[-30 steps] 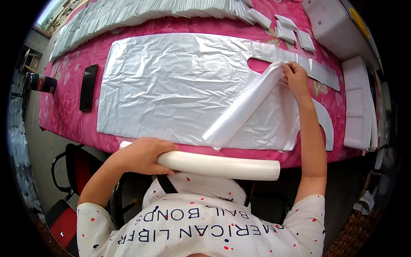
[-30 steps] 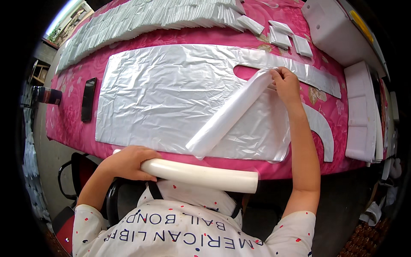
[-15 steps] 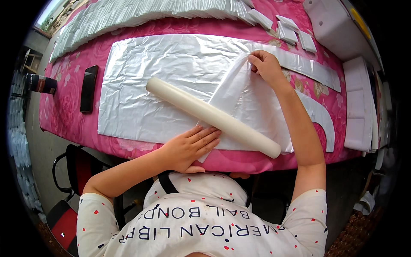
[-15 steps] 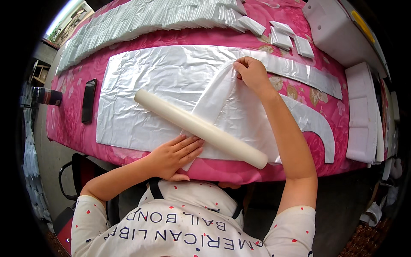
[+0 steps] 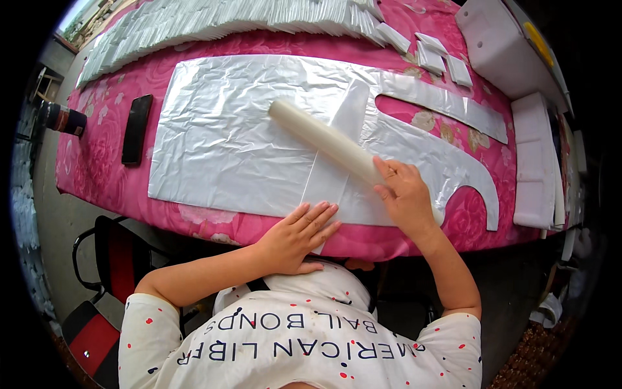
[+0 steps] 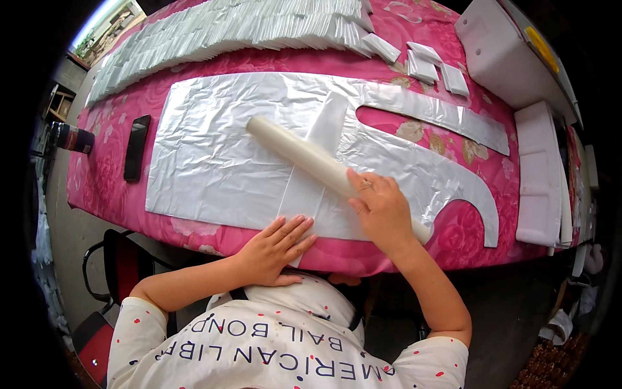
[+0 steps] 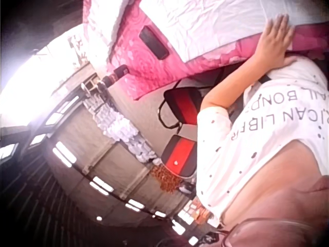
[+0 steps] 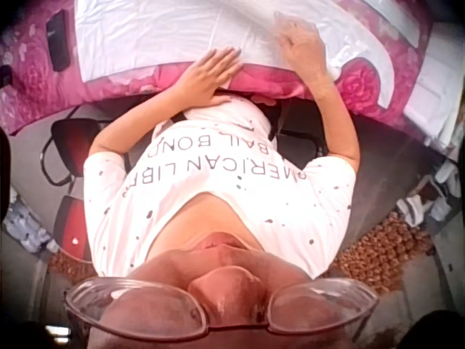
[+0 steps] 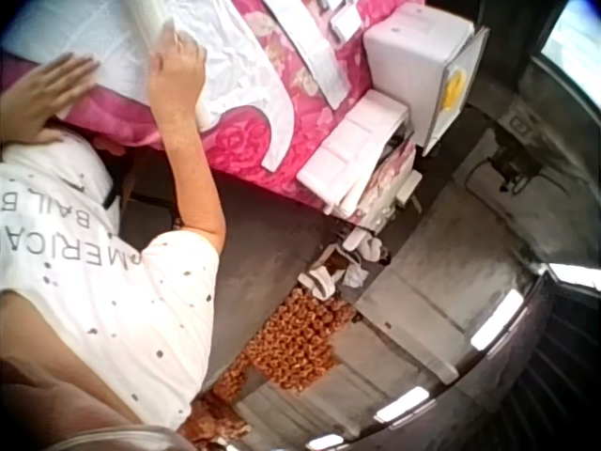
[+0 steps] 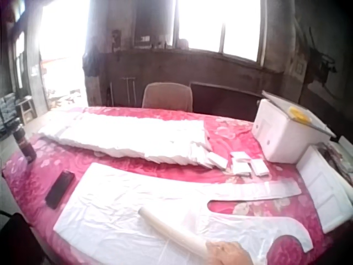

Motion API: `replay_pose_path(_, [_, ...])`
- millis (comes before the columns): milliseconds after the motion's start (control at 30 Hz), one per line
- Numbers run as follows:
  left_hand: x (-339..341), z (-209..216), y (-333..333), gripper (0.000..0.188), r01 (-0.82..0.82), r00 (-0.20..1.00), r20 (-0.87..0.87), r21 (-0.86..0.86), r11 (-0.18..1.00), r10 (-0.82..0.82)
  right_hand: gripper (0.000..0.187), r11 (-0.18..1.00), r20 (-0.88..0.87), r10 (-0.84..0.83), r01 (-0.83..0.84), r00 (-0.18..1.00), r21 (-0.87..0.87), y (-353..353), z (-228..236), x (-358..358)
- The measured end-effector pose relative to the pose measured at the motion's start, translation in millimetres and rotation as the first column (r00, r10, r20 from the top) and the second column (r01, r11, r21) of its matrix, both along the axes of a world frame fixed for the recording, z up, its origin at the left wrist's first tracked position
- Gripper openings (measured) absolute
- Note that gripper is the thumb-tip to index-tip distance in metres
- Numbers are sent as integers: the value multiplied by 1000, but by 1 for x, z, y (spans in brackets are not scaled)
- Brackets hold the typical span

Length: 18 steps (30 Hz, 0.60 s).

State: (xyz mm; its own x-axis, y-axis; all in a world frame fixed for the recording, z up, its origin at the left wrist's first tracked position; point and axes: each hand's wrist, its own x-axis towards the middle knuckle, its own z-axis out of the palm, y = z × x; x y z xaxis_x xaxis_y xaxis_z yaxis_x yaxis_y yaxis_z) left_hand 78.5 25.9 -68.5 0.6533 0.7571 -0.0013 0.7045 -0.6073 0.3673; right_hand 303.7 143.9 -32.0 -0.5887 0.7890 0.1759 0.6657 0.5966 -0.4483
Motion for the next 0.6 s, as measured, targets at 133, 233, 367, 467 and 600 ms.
replay_pose_path(133, [-13, 7, 14, 77, 208, 977, 57, -51, 977, -206, 50, 939, -7, -291, 287, 957, 190, 41, -8, 60])
replay_pose_path(233, [-26, 7, 21, 75, 270, 961, 83, -87, 959, -263, 49, 947, -27, -290, 291, 957, 137, 37, 1, 73])
replay_pose_path(367, [-13, -2, 10, 60, 198, 979, -49, 40, 979, -196, 48, 996, -108, 4, -14, 994, -85, -8, 13, 38])
replay_pose_path(467, [3, -7, -4, 53, 149, 982, -144, 185, 971, -124, 48, 983, -51, 170, -172, 984, -56, -23, 8, 11])
replay_pose_path(600, [5, -13, -11, 53, 123, 988, -111, 180, 976, -104, 47, 974, -22, 215, -213, 976, 76, 4, 0, -12])
